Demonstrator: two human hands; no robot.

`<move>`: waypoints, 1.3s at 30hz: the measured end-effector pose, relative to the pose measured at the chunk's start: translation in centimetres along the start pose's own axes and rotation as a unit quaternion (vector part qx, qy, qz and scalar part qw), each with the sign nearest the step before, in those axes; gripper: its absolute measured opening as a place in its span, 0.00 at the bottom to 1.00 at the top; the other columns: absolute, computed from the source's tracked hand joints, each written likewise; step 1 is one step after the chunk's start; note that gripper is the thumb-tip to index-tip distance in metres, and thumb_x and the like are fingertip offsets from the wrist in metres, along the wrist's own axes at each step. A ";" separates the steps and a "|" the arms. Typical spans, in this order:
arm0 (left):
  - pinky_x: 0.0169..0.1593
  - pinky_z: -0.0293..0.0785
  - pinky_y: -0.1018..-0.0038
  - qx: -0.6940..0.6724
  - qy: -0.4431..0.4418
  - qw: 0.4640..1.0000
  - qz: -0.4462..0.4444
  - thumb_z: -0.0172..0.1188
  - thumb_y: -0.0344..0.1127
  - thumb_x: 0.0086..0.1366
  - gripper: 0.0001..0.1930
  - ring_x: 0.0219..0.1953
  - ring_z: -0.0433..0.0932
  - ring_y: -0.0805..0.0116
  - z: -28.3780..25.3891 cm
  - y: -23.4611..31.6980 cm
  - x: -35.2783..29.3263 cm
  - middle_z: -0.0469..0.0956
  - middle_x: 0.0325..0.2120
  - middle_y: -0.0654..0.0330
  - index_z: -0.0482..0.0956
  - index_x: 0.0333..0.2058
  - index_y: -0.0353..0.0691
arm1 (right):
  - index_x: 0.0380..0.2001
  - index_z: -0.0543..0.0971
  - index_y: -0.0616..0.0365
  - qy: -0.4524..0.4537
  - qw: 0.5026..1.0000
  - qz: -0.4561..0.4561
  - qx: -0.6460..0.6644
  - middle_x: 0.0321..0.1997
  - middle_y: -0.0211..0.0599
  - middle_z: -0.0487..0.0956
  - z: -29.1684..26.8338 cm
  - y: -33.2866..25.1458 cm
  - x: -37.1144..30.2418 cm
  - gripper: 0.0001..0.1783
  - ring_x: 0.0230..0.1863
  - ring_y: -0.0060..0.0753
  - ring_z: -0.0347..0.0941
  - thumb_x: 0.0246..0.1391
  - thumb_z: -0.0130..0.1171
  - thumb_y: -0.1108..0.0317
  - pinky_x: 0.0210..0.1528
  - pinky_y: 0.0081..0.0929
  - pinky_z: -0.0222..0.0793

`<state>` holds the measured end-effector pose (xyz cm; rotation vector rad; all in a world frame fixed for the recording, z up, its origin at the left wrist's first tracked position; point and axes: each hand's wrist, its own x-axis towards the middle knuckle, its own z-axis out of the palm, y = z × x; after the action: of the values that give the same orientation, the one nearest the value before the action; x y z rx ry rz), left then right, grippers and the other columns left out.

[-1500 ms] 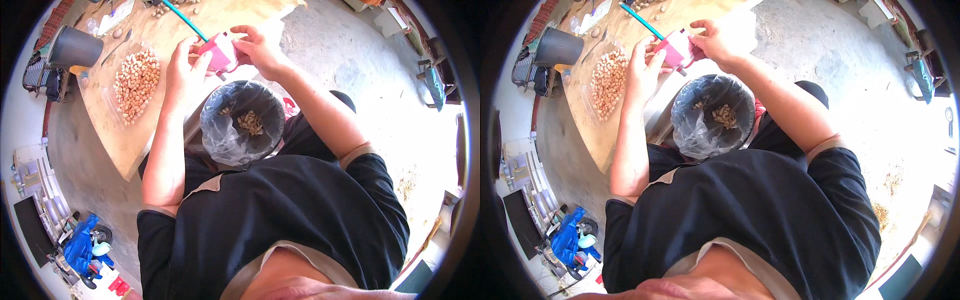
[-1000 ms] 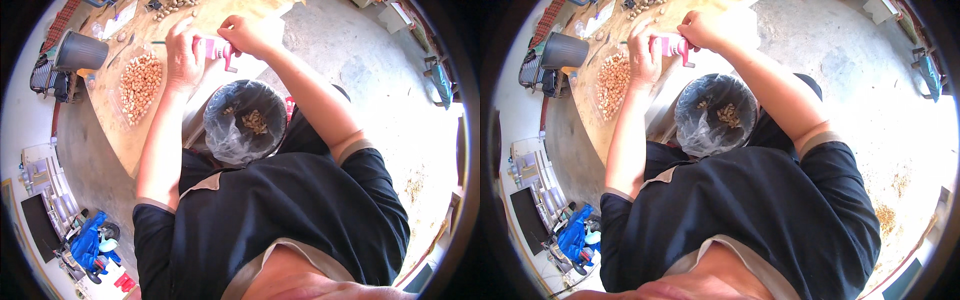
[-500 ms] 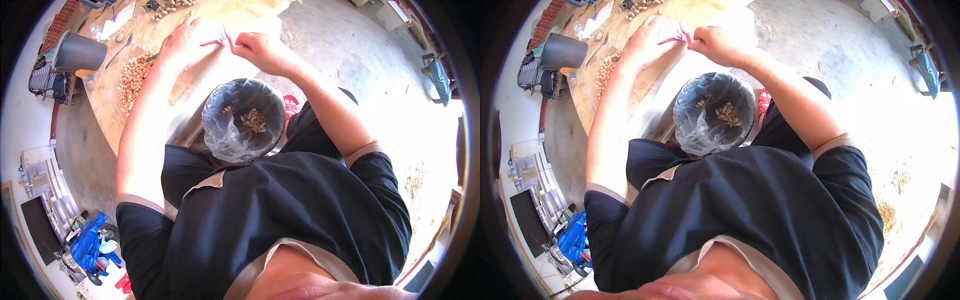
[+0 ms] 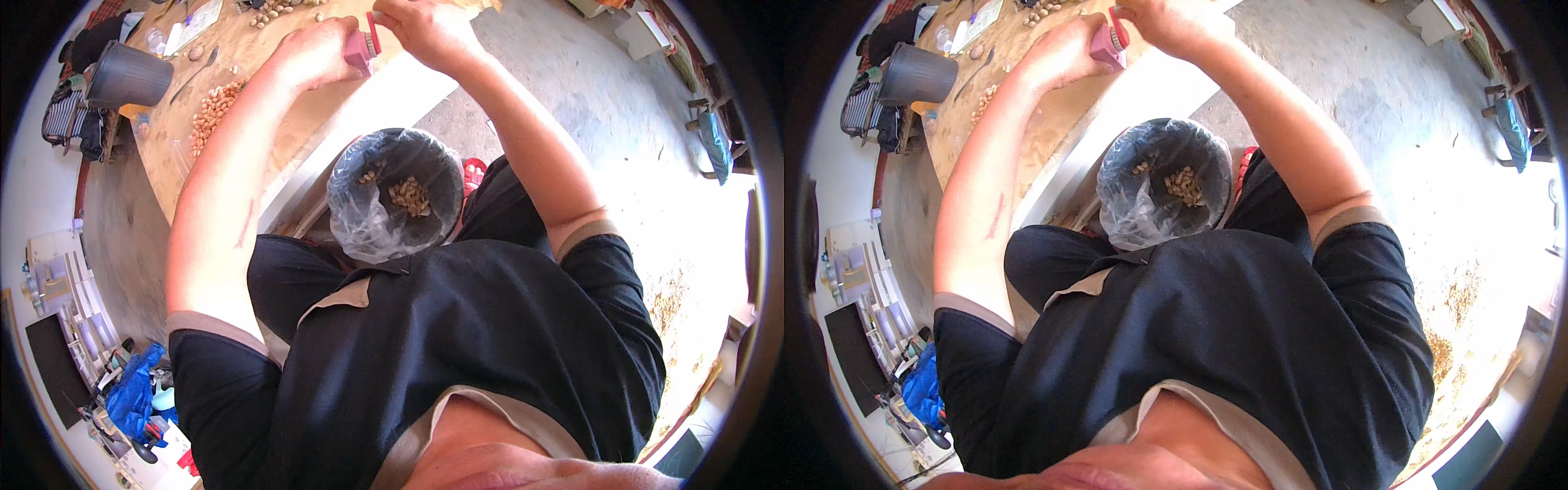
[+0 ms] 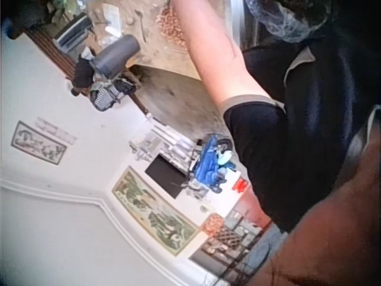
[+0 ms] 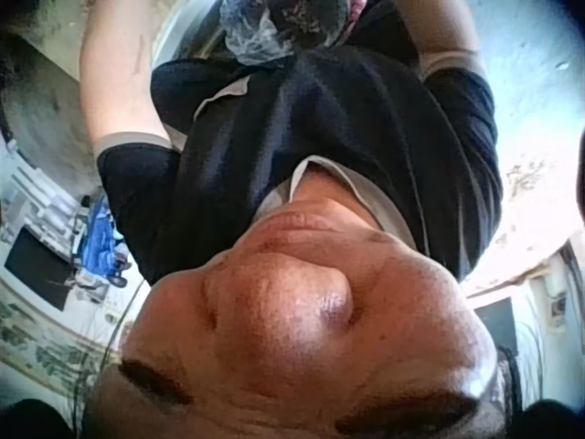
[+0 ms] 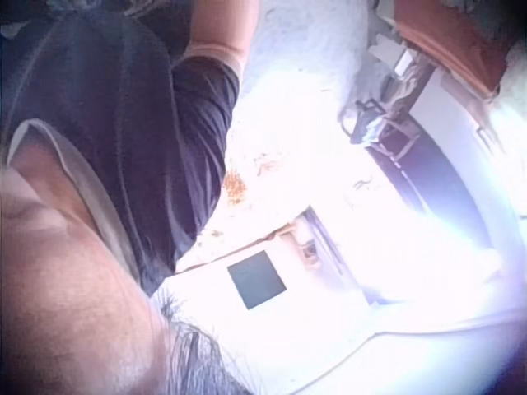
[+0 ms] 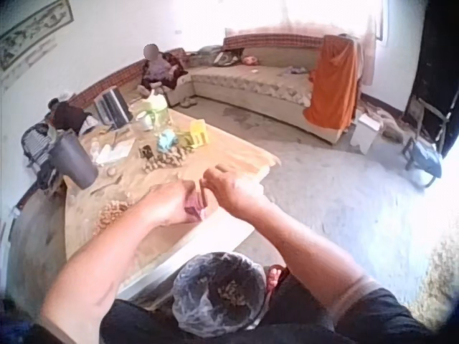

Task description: The person uses a pink handheld pencil sharpener to sharpen a blue pencil. They repeatedly insert the pencil, rotate the sharpener, and remove the pencil to check the tip. Shavings fall into a plastic bag below.

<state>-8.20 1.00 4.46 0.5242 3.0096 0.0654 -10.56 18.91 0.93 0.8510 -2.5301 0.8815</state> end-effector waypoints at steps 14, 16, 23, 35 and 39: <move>0.45 0.73 0.63 -0.008 -0.010 0.996 0.084 0.70 0.45 0.40 0.27 0.41 0.77 0.54 -0.1 -0.5 0.5 0.77 0.37 0.51 0.73 0.40 0.41 | 0.30 0.75 0.54 -0.049 0.983 -0.070 -0.164 0.28 0.38 0.77 -0.2 -3.1 -5.3 0.10 0.35 0.40 0.76 0.56 0.51 0.61 0.38 0.36 0.72; 0.46 0.71 0.63 -0.052 -0.010 0.987 0.148 0.70 0.43 0.40 0.26 0.41 0.75 0.53 0.1 -1.2 0.0 0.76 0.35 0.52 0.72 0.39 0.40 | 0.32 0.76 0.53 -0.002 0.976 -0.099 -0.194 0.28 0.37 0.78 -1.3 -3.3 -4.2 0.10 0.33 0.38 0.77 0.56 0.51 0.59 0.36 0.36 0.73; 0.47 0.71 0.64 -0.027 0.005 0.990 0.141 0.71 0.42 0.39 0.28 0.43 0.74 0.53 0.0 0.5 -0.1 0.75 0.37 0.52 0.71 0.40 0.42 | 0.33 0.77 0.52 -0.148 0.962 -0.006 -0.229 0.27 0.38 0.79 1.9 -0.4 -6.1 0.10 0.33 0.38 0.78 0.57 0.50 0.59 0.34 0.35 0.73; 0.44 0.72 0.62 -0.035 0.016 0.986 0.165 0.70 0.42 0.40 0.25 0.41 0.75 0.53 0.2 0.6 -0.4 0.75 0.34 0.53 0.70 0.37 0.42 | 0.33 0.79 0.48 -0.190 0.962 0.026 -0.194 0.27 0.38 0.80 1.4 -1.1 -6.3 0.13 0.32 0.40 0.78 0.57 0.47 0.56 0.37 0.36 0.73; 0.45 0.72 0.63 -0.048 0.004 0.988 0.147 0.71 0.41 0.39 0.26 0.41 0.75 0.54 0.7 -0.8 -1.2 0.75 0.35 0.55 0.70 0.37 0.41 | 0.26 0.75 0.54 -0.037 0.989 -0.076 -0.119 0.22 0.41 0.76 -1.6 -4.8 -6.0 0.12 0.26 0.44 0.76 0.54 0.54 0.58 0.28 0.36 0.71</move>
<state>-7.26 -0.20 3.86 0.9531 2.8931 0.2307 -2.80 19.50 1.41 0.9960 -2.5265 0.4964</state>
